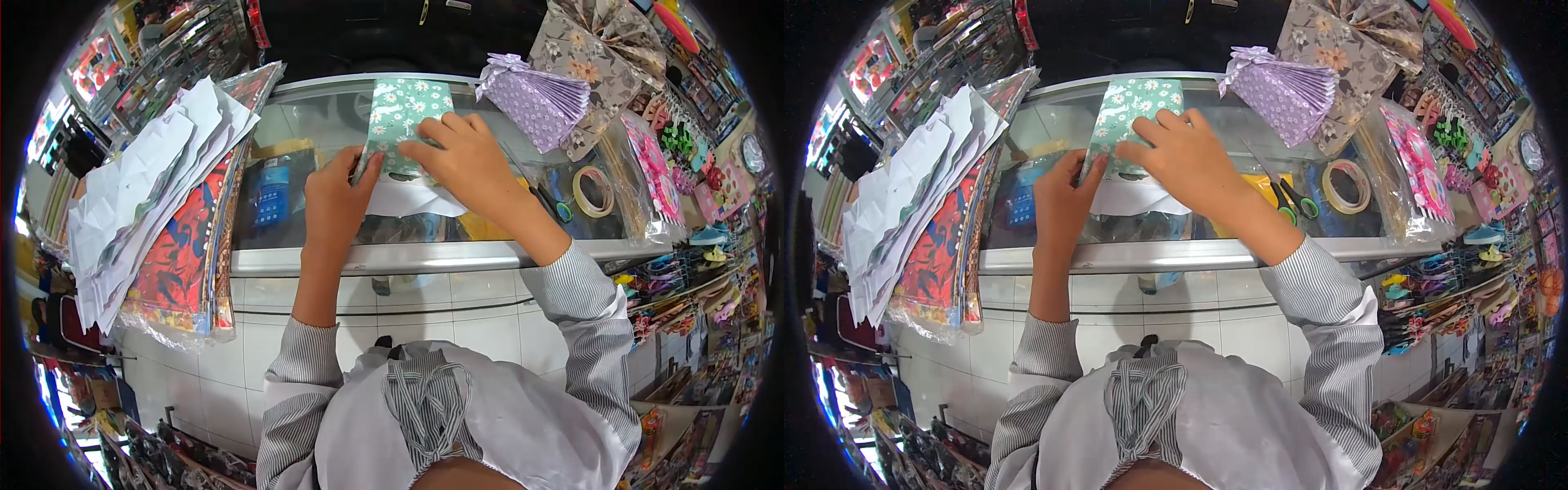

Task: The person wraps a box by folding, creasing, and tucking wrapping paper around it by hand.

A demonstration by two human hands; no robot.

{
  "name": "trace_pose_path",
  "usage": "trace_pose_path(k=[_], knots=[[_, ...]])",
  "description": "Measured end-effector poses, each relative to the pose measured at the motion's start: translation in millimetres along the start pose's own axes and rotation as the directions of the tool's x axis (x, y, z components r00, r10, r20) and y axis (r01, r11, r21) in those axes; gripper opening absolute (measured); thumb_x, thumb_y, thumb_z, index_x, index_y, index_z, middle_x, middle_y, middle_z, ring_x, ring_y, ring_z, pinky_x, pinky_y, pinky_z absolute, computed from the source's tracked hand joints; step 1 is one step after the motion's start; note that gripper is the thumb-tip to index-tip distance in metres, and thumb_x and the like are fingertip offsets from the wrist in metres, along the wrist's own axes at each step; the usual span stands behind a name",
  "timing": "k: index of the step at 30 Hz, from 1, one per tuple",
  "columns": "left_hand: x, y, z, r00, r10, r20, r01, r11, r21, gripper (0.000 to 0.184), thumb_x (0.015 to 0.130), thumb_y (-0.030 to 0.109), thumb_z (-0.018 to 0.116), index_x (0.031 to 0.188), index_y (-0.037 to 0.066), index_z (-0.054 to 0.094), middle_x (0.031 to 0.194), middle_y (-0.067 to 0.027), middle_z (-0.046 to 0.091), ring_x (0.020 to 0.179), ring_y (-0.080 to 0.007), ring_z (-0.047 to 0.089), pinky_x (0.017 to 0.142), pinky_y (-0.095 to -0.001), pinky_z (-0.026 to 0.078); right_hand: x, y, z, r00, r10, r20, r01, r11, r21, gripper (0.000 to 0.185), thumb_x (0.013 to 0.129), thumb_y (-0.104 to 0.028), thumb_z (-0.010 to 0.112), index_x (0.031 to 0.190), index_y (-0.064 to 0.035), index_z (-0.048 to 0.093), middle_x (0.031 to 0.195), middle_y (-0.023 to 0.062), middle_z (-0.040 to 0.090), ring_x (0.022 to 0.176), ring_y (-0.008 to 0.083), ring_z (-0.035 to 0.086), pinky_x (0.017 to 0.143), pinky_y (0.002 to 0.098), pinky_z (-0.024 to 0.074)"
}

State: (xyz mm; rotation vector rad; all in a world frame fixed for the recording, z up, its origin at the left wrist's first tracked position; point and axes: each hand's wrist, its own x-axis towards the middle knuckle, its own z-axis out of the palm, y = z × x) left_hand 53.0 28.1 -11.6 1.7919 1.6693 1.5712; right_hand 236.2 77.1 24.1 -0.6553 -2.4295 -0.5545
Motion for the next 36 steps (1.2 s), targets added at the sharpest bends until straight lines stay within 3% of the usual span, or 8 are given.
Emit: trace_pose_path(k=[5,8,11,12,20,26,29,36], knots=[[2,-4,-3,0.997,0.06,-0.052,-0.052,0.99,0.13,0.019,0.083,0.019,0.071,0.082,0.001,0.067,0.069,-0.0135,0.065,0.058,-0.0223,0.062,0.056,-0.0304,0.046,8,1,-6,0.993,0.055,0.104,-0.06,0.997,0.049,0.037,0.08,-0.011,0.061,0.116,-0.0221,0.06,0.095,-0.0007,0.057,0.091,0.019,0.054,0.078,0.0357,0.0383],[8,5,-9,0.999,0.025,0.04,-0.033,0.97,0.239,0.02,0.081,0.018,0.071,0.075,0.0,0.064,0.065,-0.0135,0.062,0.055,-0.024,0.059,0.054,-0.0318,0.045,9,-2,-4,0.992,0.094,0.082,-0.102,0.99,0.1,0.043,0.083,-0.012,0.062,0.124,-0.0213,0.055,0.096,0.0002,0.058,0.091,0.0198,0.055,0.078,0.0363,0.0379],[7,1,-9,0.999,0.027,0.041,-0.031,0.995,0.09,0.02,0.08,0.015,0.07,0.078,-0.002,0.06,0.061,-0.0121,0.057,0.051,-0.0175,0.054,0.052,-0.0323,0.041,8,-3,-3,0.994,0.103,0.043,-0.108,0.984,0.144,0.046,0.085,-0.012,0.062,0.129,-0.0198,0.051,0.098,0.001,0.059,0.091,0.0204,0.055,0.079,0.0366,0.0377],[8,2,-10,0.998,0.018,0.063,-0.025,0.994,0.108,0.02,0.08,0.015,0.068,0.078,-0.002,0.058,0.061,-0.0132,0.057,0.052,-0.0205,0.054,0.052,-0.0339,0.041,7,-3,-2,0.995,0.096,0.034,-0.1,0.984,0.15,0.047,0.086,-0.012,0.061,0.131,-0.0194,0.05,0.099,0.0013,0.059,0.091,0.0206,0.055,0.079,0.0367,0.0377],[11,12,-8,0.994,0.023,0.11,-0.054,0.956,0.287,0.024,0.08,0.017,0.062,0.078,-0.004,0.051,0.063,-0.0215,0.054,0.056,-0.0388,0.05,0.056,-0.0427,0.04,3,-2,2,0.997,0.077,0.01,-0.077,0.989,0.123,0.048,0.085,-0.013,0.062,0.132,-0.0188,0.049,0.099,0.0014,0.058,0.09,0.0208,0.054,0.079,0.0377,0.0373],[52,19,-33,0.884,0.138,0.447,-0.326,0.867,0.378,0.027,0.079,0.021,0.062,0.071,-0.005,0.06,0.064,-0.0232,0.055,0.059,-0.0393,0.054,0.057,-0.0426,0.043,2,-3,4,0.996,0.089,-0.011,-0.087,0.988,0.127,0.048,0.085,-0.013,0.062,0.131,-0.0196,0.05,0.097,0.0008,0.058,0.088,0.0208,0.053,0.078,0.0372,0.036],[53,22,-30,0.891,0.154,0.426,-0.376,0.776,0.506,0.029,0.078,0.023,0.061,0.066,-0.002,0.064,0.07,-0.0213,0.062,0.069,-0.0377,0.062,0.067,-0.0447,0.051,3,-4,3,0.995,0.1,-0.025,-0.095,0.984,0.152,0.048,0.085,-0.013,0.062,0.131,-0.0194,0.051,0.096,-0.0002,0.058,0.087,0.0199,0.053,0.076,0.0367,0.0353],[25,22,-30,0.928,0.062,0.366,-0.291,0.734,0.613,0.027,0.081,0.022,0.059,0.068,0.0,0.067,0.065,-0.019,0.06,0.061,-0.0345,0.061,0.06,-0.0426,0.05,-1,-7,7,0.99,0.121,-0.067,-0.112,0.986,0.125,0.049,0.083,-0.013,0.065,0.13,-0.0192,0.052,0.094,-0.002,0.058,0.086,0.0172,0.053,0.072,0.0349,0.0342]])
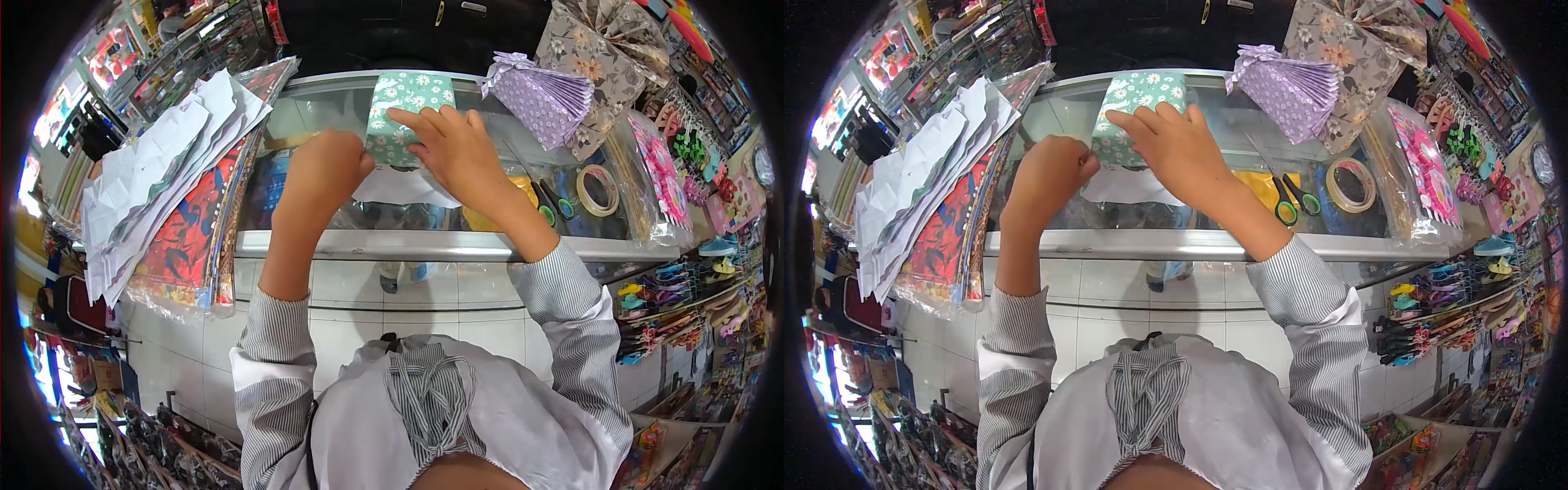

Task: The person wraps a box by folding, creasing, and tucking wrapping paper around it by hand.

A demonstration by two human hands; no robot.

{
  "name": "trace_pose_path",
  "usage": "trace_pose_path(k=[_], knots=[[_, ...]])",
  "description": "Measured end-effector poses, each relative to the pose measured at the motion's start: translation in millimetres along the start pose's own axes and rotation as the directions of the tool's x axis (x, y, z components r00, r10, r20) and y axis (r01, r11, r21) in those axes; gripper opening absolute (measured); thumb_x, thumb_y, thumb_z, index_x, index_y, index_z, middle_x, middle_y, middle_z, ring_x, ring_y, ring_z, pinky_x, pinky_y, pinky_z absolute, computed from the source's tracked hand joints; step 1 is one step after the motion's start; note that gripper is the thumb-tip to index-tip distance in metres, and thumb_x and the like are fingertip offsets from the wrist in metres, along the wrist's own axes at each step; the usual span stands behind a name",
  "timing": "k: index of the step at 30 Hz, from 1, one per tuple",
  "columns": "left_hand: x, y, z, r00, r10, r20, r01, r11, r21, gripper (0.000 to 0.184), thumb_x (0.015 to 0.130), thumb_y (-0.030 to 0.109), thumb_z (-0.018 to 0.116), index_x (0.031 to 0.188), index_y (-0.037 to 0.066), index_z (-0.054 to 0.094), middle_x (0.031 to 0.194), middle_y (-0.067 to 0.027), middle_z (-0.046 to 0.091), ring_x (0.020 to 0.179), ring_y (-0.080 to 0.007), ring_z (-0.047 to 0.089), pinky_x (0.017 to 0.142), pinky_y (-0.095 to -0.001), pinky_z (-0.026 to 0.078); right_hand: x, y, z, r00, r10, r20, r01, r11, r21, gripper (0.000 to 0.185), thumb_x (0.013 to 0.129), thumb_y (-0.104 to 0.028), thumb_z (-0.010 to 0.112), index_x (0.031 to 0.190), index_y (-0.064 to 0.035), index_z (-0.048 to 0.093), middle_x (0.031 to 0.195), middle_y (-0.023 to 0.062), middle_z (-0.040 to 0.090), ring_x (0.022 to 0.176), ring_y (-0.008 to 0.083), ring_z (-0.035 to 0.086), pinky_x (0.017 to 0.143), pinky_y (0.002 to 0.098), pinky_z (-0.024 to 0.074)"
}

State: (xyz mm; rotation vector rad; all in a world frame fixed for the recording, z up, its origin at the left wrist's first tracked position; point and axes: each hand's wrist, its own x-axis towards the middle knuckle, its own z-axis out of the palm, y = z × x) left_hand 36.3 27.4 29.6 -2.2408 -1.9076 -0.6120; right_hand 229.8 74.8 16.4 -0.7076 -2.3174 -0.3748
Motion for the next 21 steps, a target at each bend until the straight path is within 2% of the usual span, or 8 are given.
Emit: trace_pose_path(k=[4,8,11,14,17,21], knots=[[-12,-1,2,1.0,-0.014,-0.007,0.014,1.0,-0.016,0.027,0.081,0.024,0.06,0.069,0.002,0.067,0.063,-0.0173,0.061,0.057,-0.0338,0.061,0.057,-0.0417,0.05,-1,0,0,1.0,0.0,-0.021,0.0,1.0,0.009,0.05,0.082,-0.013,0.066,0.13,-0.0189,0.052,0.092,-0.0019,0.058,0.085,0.0172,0.053,0.072,0.0341,0.0343],[-20,-6,9,0.997,0.047,-0.059,-0.048,0.999,-0.018,0.028,0.082,0.024,0.061,0.066,0.001,0.065,0.061,-0.0166,0.06,0.054,-0.034,0.06,0.055,-0.0406,0.05,-1,2,0,0.999,0.003,-0.034,-0.002,1.0,0.025,0.05,0.081,-0.014,0.067,0.129,-0.0187,0.053,0.091,-0.0016,0.058,0.085,0.0176,0.053,0.072,0.0341,0.0346],[-22,-8,8,0.996,0.04,-0.074,-0.044,0.998,-0.055,0.025,0.08,0.021,0.062,0.065,0.001,0.063,0.06,-0.0164,0.06,0.054,-0.0337,0.059,0.055,-0.0406,0.049,0,1,0,1.0,0.013,-0.027,-0.012,0.999,0.038,0.05,0.081,-0.014,0.067,0.129,-0.019,0.052,0.091,-0.0013,0.058,0.085,0.0181,0.053,0.072,0.0342,0.0347],[-24,-6,17,1.0,-0.012,0.012,0.012,0.999,-0.047,0.022,0.077,0.02,0.064,0.066,0.001,0.064,0.058,-0.016,0.059,0.053,-0.0335,0.059,0.054,-0.0411,0.048,-1,2,1,0.999,0.008,-0.035,-0.007,0.999,0.036,0.051,0.081,-0.014,0.067,0.129,-0.0195,0.052,0.091,-0.001,0.058,0.085,0.0183,0.053,0.072,0.0344,0.0348],[-30,-7,18,0.999,0.013,-0.044,-0.015,0.999,-0.045,0.021,0.075,0.019,0.067,0.066,0.001,0.064,0.055,-0.0144,0.058,0.05,-0.0326,0.057,0.052,-0.0392,0.046,-2,2,2,0.999,0.014,-0.037,-0.013,0.999,0.033,0.051,0.081,-0.014,0.068,0.129,-0.0193,0.051,0.091,-0.001,0.058,0.086,0.0182,0.053,0.072,0.0348,0.035],[-44,-12,7,0.997,0.001,0.072,0.021,0.956,-0.293,0.029,0.075,0.023,0.071,0.062,-0.001,0.06,0.05,-0.0104,0.056,0.046,-0.0255,0.057,0.049,-0.0352,0.044,-2,3,2,0.999,0.01,-0.042,-0.009,1.0,0.03,0.051,0.081,-0.015,0.067,0.129,-0.0186,0.051,0.092,-0.0004,0.057,0.087,0.0189,0.053,0.073,0.0353,0.0352]])
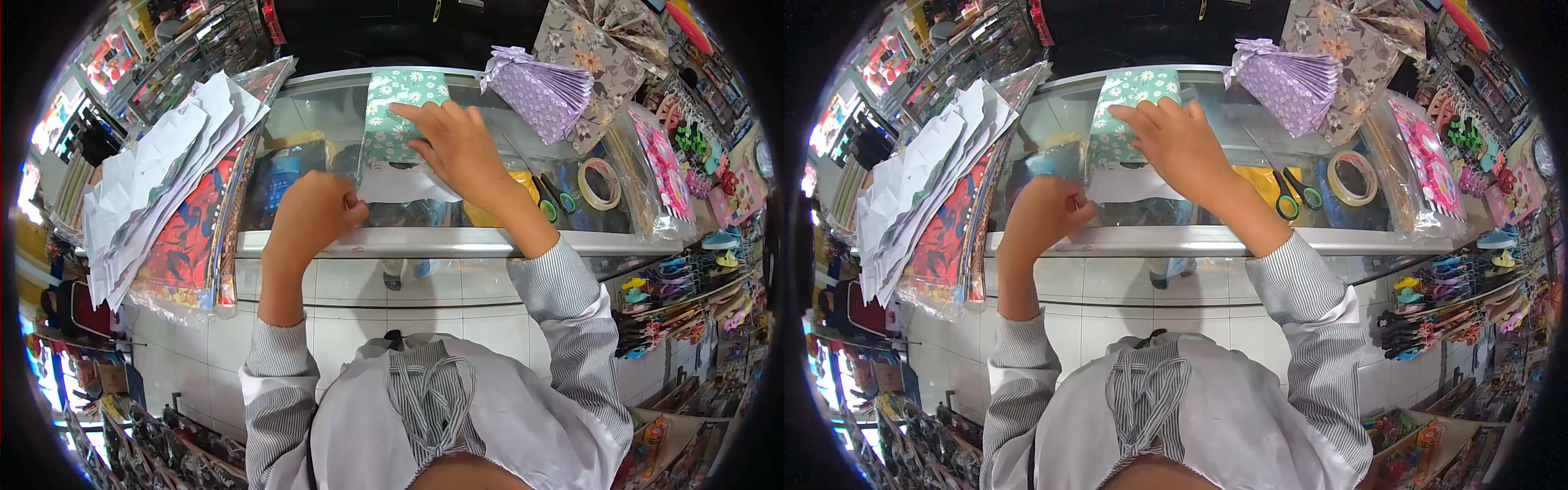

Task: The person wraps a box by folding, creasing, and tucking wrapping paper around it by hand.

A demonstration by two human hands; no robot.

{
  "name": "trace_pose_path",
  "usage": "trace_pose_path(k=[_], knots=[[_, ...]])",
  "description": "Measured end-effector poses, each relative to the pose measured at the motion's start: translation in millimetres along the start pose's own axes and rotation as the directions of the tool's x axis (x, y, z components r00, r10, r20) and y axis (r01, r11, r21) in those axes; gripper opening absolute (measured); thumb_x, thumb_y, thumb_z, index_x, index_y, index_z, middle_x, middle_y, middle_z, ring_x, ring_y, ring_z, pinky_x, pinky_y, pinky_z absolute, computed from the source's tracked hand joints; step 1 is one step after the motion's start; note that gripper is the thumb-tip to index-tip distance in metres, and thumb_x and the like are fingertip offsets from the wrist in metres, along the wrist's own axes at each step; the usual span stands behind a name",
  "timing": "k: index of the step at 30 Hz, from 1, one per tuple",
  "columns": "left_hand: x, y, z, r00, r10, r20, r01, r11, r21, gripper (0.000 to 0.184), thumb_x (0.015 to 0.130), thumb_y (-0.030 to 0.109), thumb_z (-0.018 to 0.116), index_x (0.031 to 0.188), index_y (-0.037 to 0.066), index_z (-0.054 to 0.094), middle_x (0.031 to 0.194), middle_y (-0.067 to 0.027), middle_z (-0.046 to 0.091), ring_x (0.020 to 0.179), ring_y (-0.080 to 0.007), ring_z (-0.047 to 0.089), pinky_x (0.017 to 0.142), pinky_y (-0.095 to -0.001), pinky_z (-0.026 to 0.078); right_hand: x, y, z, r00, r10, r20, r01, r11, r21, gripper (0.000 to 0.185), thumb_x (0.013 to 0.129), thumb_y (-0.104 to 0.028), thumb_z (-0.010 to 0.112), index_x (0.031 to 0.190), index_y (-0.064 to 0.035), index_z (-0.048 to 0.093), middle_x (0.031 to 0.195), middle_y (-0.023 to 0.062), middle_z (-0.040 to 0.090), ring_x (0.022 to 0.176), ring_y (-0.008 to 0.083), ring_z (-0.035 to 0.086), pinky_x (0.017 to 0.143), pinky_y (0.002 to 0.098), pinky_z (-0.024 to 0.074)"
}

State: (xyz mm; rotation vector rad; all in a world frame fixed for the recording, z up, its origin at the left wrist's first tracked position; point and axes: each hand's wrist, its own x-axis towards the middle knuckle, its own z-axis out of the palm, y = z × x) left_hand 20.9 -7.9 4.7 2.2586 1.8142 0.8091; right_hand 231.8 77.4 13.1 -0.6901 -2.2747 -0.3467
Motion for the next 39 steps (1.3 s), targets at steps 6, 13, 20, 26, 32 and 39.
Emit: trace_pose_path(k=[6,13,20,26,32,39], knots=[[6,-16,2,0.98,-0.172,-0.098,0.15,0.969,-0.196,0.043,0.08,0.043,0.07,0.089,0.001,0.063,0.073,-0.0139,0.062,0.066,-0.0201,0.061,0.061,-0.0338,0.046,-1,3,2,1.0,-0.003,0.023,0.003,1.0,0.0,0.039,0.082,-0.015,0.066,0.119,-0.0169,0.059,0.097,0.0012,0.056,0.089,0.0203,0.052,0.074,0.0357,0.0356],[35,-4,24,0.992,-0.113,0.056,0.113,0.586,-0.802,0.063,0.093,0.06,0.04,0.125,0.007,0.053,0.116,-0.0155,0.06,0.112,-0.0259,0.055,0.093,-0.0331,0.041,-7,1,4,0.992,0.118,-0.051,-0.115,0.991,0.07,0.033,0.082,-0.015,0.067,0.115,-0.0146,0.06,0.111,0.0068,0.052,0.1,0.0274,0.047,0.084,0.0399,0.0352],[43,30,-1,0.992,-0.053,0.111,0.122,0.33,-0.936,0.07,0.094,0.063,0.025,0.134,0.01,0.047,0.135,-0.0095,0.051,0.125,-0.0193,0.045,0.098,-0.0362,0.036,-32,28,-7,0.957,0.279,-0.079,-0.246,0.925,0.291,0.044,0.082,-0.017,0.069,0.123,-0.0111,0.053,0.118,0.0112,0.051,0.103,0.0298,0.046,0.09,0.0395,0.0368],[65,22,60,0.973,-0.23,0.001,0.067,0.28,-0.958,0.058,0.093,0.046,0.029,0.133,0.009,0.048,0.133,-0.0079,0.053,0.119,-0.0203,0.047,0.099,-0.0358,0.033,-49,29,-34,0.883,0.464,0.066,-0.439,0.768,0.466,0.057,0.084,-0.013,0.069,0.134,-0.0085,0.043,0.114,0.0135,0.051,0.084,0.0207,0.057,0.072,0.0311,0.05],[57,41,39,0.987,-0.067,0.149,0.163,0.41,-0.897,0.055,0.087,0.039,0.036,0.129,0.007,0.053,0.132,-0.0076,0.053,0.115,-0.0221,0.048,0.099,-0.0363,0.032,-54,28,-28,0.846,0.516,0.137,-0.518,0.73,0.447,0.066,0.083,-0.011,0.072,0.135,-0.008,0.033,0.107,0.0128,0.055,0.081,0.0146,0.061,0.068,0.0286,0.0518],[53,25,11,0.916,0.302,-0.263,-0.393,0.801,-0.452,0.035,0.082,0.015,0.046,0.108,0.012,0.069,0.121,-0.0096,0.062,0.106,-0.0247,0.051,0.095,-0.0338,0.038,-53,7,10,0.804,0.589,0.076,-0.542,0.675,0.501,0.065,0.073,-0.036,0.08,0.123,-0.0099,0.046,0.096,0.0182,0.053,0.085,0.0253,0.052,0.074,0.0386,0.043]])
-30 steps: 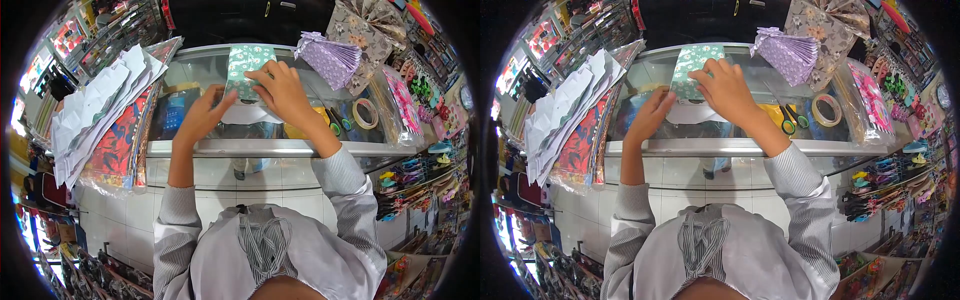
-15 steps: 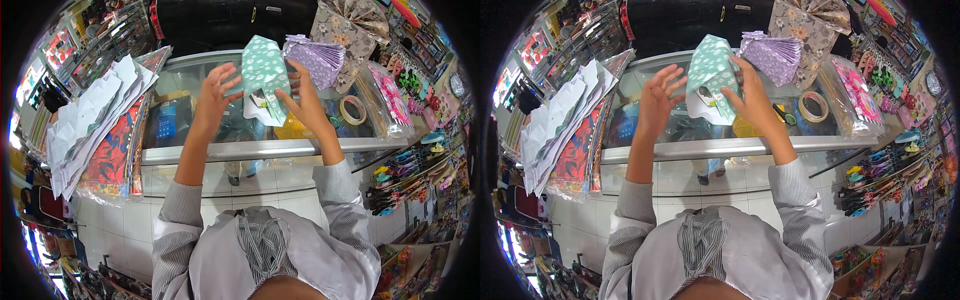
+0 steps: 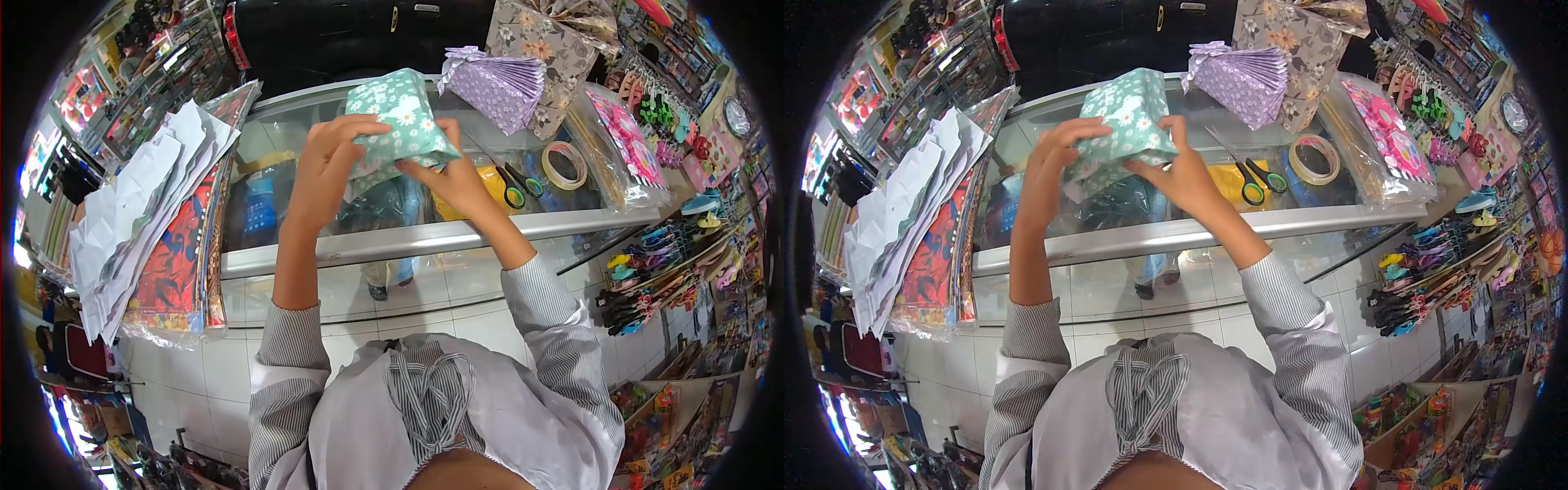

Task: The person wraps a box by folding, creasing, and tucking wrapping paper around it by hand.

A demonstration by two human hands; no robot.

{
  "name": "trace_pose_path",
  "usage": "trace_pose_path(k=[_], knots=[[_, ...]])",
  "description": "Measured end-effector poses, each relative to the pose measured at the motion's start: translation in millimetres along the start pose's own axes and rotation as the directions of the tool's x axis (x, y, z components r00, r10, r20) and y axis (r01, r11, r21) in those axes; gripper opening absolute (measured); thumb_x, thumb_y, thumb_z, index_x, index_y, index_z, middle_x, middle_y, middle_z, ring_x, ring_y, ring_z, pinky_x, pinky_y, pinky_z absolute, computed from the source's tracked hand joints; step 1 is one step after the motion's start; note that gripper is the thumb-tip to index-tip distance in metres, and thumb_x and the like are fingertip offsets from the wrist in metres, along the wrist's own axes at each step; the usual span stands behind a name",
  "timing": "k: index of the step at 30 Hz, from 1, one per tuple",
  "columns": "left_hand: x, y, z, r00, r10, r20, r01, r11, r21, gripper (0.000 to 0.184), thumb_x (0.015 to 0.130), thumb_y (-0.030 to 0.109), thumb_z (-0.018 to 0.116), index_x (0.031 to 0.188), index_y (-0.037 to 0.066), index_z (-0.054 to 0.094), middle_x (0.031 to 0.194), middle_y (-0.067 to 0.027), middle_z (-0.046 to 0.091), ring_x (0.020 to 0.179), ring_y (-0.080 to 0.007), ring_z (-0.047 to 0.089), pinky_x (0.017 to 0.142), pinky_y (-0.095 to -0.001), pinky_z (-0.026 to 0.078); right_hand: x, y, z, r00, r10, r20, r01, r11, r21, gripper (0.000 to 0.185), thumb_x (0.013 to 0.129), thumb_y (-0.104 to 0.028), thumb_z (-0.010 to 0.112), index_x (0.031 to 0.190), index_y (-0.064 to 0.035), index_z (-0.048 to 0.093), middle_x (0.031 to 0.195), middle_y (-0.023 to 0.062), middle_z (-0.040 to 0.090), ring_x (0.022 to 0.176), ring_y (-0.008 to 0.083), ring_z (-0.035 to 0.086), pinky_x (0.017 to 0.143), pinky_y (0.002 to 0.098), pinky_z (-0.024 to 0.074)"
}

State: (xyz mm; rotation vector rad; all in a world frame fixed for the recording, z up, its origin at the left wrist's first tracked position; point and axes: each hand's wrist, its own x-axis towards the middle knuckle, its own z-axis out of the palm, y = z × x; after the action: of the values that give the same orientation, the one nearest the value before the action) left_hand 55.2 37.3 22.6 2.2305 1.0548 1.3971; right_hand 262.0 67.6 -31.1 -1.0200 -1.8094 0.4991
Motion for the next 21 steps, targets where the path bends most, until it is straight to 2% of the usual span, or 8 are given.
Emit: trace_pose_path(k=[2,3,5,9,12,13,16,21], knots=[[-4,0,0,1.0,0.021,-0.007,-0.021,0.998,0.063,0.033,0.08,0.011,0.049,0.104,0.013,0.071,0.117,-0.0083,0.064,0.101,-0.024,0.051,0.092,-0.0334,0.039,-8,-14,1,1.0,-0.013,0.029,0.026,0.842,-0.539,0.07,0.072,-0.042,0.079,0.124,-0.0093,0.046,0.103,0.0191,0.047,0.095,0.0303,0.046,0.082,0.0415,0.0384],[-5,5,1,1.0,0.01,-0.002,-0.01,0.994,0.11,0.033,0.079,0.009,0.049,0.104,0.012,0.07,0.118,-0.0073,0.064,0.104,-0.0234,0.051,0.094,-0.0336,0.038,-8,-14,-1,0.991,0.096,0.098,-0.034,0.865,-0.5,0.08,0.067,-0.051,0.079,0.127,-0.0079,0.047,0.109,0.019,0.039,0.1,0.0336,0.037,0.087,0.0432,0.0319],[-9,15,6,1.0,-0.015,0.006,0.014,0.98,0.2,0.035,0.076,0.006,0.051,0.105,0.01,0.07,0.121,-0.0054,0.064,0.109,-0.022,0.05,0.098,-0.034,0.035,-12,-12,-7,0.987,0.058,0.152,0.012,0.906,-0.423,0.085,0.065,-0.048,0.082,0.129,-0.0079,0.043,0.112,0.0193,0.04,0.106,0.036,0.038,0.092,0.0461,0.0328],[-12,1,3,1.0,0.018,-0.007,-0.016,0.986,0.164,0.031,0.077,0.001,0.064,0.105,0.011,0.07,0.119,-0.002,0.065,0.107,-0.0187,0.052,0.094,-0.0306,0.041,-17,-8,-41,0.938,-0.067,0.339,0.156,0.957,-0.244,0.094,0.06,-0.047,0.085,0.133,-0.0077,0.042,0.119,0.0185,0.042,0.113,0.0359,0.04,0.096,0.0465,0.0333],[-12,-1,0,0.999,0.031,-0.011,-0.029,0.988,0.153,0.033,0.075,0.001,0.072,0.106,0.011,0.07,0.119,-0.0003,0.065,0.105,-0.0175,0.053,0.094,-0.0296,0.043,-5,-34,-62,0.949,-0.124,0.291,0.103,0.991,0.087,0.093,0.062,-0.044,0.085,0.136,-0.0097,0.04,0.127,0.0165,0.043,0.121,0.0337,0.04,0.101,0.0449,0.0325],[-12,-2,2,1.0,0.029,-0.013,-0.026,0.985,0.168,0.034,0.075,0.002,0.073,0.107,0.011,0.07,0.12,0.0,0.065,0.105,-0.0173,0.054,0.094,-0.0299,0.043,-1,-48,-65,0.958,-0.093,0.273,0.075,0.994,0.075,0.085,0.065,-0.039,0.084,0.134,-0.0115,0.042,0.13,0.0153,0.044,0.122,0.0327,0.041,0.101,0.0433,0.0341],[-14,-5,5,1.0,0.014,-0.016,-0.011,0.984,0.18,0.035,0.075,0.002,0.073,0.109,0.011,0.069,0.122,0.0006,0.064,0.106,-0.0173,0.053,0.094,-0.0301,0.044,14,-47,-48,0.865,-0.409,0.291,0.474,0.857,-0.204,0.076,0.067,-0.028,0.082,0.132,-0.0129,0.044,0.131,0.0127,0.045,0.124,0.0313,0.043,0.099,0.0418,0.0387],[-19,-6,8,1.0,0.002,-0.026,0.001,0.991,0.133,0.035,0.076,0.003,0.073,0.11,0.012,0.069,0.124,0.0007,0.063,0.107,-0.0178,0.053,0.091,-0.0303,0.045,-8,-55,-22,0.957,-0.241,0.162,0.274,0.935,-0.224,0.065,0.073,-0.002,0.067,0.132,-0.0115,0.041,0.125,0.0173,0.045,0.113,0.0385,0.048,0.09,0.0416,0.0455]])
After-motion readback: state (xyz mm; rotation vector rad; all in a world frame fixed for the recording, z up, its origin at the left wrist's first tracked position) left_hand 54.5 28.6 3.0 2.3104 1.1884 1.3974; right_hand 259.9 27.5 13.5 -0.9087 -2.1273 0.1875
